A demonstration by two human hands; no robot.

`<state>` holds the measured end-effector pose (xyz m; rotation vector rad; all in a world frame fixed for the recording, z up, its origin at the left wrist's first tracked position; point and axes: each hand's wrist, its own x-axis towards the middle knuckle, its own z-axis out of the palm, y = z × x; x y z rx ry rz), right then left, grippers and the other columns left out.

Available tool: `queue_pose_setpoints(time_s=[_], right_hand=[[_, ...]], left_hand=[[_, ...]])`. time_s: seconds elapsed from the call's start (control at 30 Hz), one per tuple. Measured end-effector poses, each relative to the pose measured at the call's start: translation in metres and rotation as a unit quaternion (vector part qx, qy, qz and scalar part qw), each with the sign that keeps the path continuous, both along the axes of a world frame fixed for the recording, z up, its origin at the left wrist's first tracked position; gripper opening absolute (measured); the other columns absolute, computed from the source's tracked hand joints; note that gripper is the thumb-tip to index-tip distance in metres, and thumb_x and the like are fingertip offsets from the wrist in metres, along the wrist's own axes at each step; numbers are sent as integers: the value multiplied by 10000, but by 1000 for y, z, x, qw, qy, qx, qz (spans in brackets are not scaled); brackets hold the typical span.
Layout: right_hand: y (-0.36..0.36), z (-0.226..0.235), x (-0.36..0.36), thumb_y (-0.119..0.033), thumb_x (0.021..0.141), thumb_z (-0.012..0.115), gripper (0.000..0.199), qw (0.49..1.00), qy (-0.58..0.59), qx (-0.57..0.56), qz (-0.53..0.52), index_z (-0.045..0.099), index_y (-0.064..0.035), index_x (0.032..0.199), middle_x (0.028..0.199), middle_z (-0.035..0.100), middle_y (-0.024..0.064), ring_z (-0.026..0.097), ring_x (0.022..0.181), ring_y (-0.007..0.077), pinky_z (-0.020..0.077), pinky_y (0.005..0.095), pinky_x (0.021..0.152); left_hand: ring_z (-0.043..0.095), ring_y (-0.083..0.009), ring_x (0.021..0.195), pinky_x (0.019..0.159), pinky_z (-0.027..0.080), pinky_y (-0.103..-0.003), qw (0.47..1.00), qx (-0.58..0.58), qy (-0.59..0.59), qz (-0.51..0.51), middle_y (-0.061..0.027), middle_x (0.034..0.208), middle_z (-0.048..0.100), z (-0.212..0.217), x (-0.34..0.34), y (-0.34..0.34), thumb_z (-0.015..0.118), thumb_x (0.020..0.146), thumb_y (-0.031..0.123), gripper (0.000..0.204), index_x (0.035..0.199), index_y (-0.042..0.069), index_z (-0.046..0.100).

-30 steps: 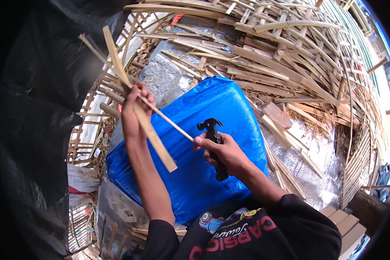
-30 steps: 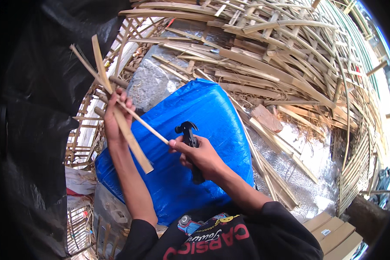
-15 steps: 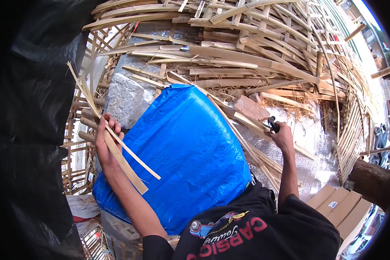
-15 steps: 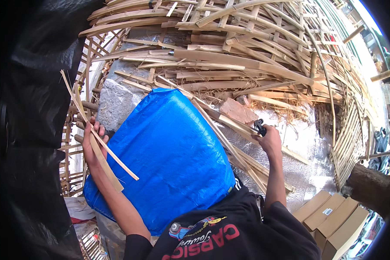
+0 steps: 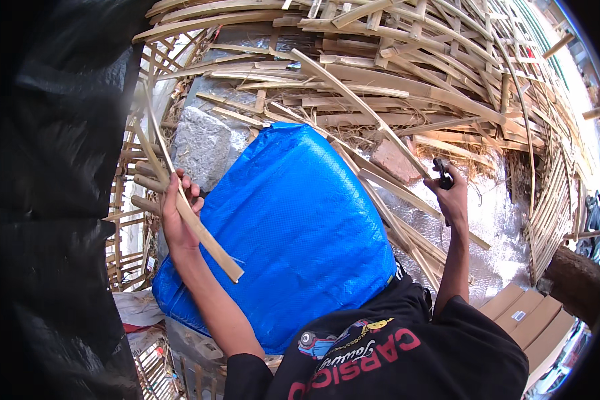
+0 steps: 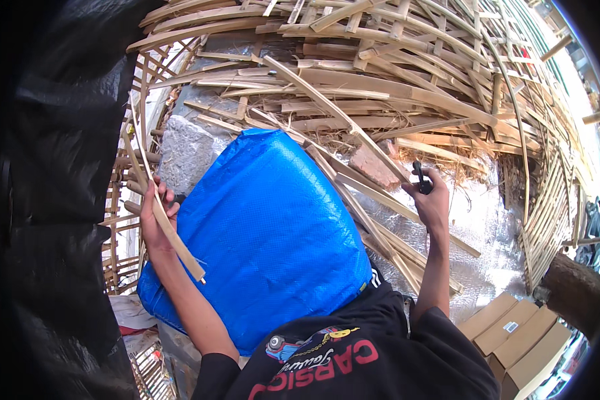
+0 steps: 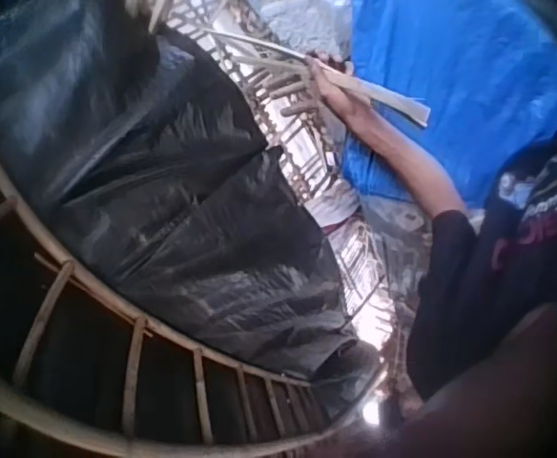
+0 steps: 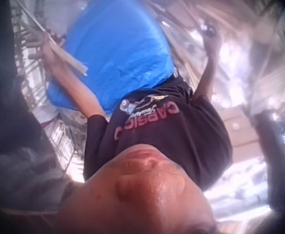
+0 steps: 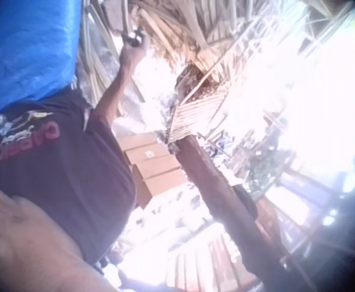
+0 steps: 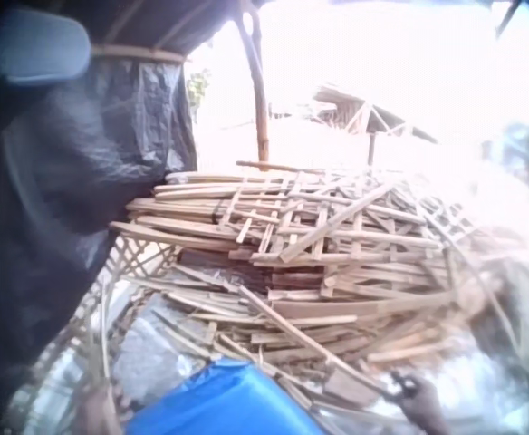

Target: The person scrapes a bamboo strip with a knife and places it onto a partially completed bamboo lattice structure.

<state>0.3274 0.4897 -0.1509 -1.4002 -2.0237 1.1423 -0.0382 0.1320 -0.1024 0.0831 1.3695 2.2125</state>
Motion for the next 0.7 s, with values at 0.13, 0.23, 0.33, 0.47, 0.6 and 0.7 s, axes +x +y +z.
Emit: queue_pose_setpoints(time_s=[0.13, 0.23, 0.33, 0.47, 0.6, 0.7], right_hand=[[0, 1, 1, -123, 766, 834, 271, 1000, -20, 9, 10, 703, -26, 982, 703, 642, 7, 517, 624, 64, 389, 239, 566], [-1, 5, -8, -134, 776, 829, 260, 999, -19, 38, 9, 696, -20, 968, 682, 616, -4, 501, 608, 68, 384, 241, 552], [-2, 11, -7, -188, 803, 827, 250, 998, 24, 41, -43, 686, -19, 922, 673, 573, -27, 454, 601, 52, 339, 234, 528], [-3, 16, -3, -210, 810, 825, 279, 973, 3, 213, -90, 671, -7, 925, 705, 574, 6, 470, 619, 92, 391, 258, 565], [-9, 8, 7, -155, 790, 813, 338, 980, -61, 180, -56, 635, 10, 1026, 924, 611, 123, 611, 825, 241, 488, 372, 734], [-24, -24, 18, -156, 742, 835, 395, 991, -110, 67, 47, 625, -4, 1039, 1006, 630, 149, 621, 882, 322, 498, 416, 786]], left_hand=[[542, -85, 757, 521, 388, -187, 999, -34, -1, 5, 18, 851, 521, 4, 2, 4, 581, 1002, 287, 291, 1182, 65, 526], [506, -65, 791, 530, 401, -181, 1000, -5, 15, -12, 19, 895, 493, -5, -4, -5, 525, 1029, 273, 277, 1223, 78, 498], [493, -59, 794, 546, 383, -177, 999, -25, 26, -11, 23, 893, 479, -2, -2, -4, 514, 1037, 273, 266, 1223, 85, 499], [491, -63, 793, 579, 380, -187, 998, -33, 42, -20, 26, 901, 496, -2, 0, -1, 553, 1015, 295, 340, 1279, 91, 491], [487, -60, 799, 588, 385, -192, 996, -63, 55, -16, 34, 907, 497, 0, 2, -1, 548, 1015, 316, 364, 1302, 101, 488], [485, -57, 805, 623, 390, -198, 996, -65, 53, 3, 40, 913, 498, -1, 0, -6, 557, 1010, 339, 391, 1319, 107, 491]])
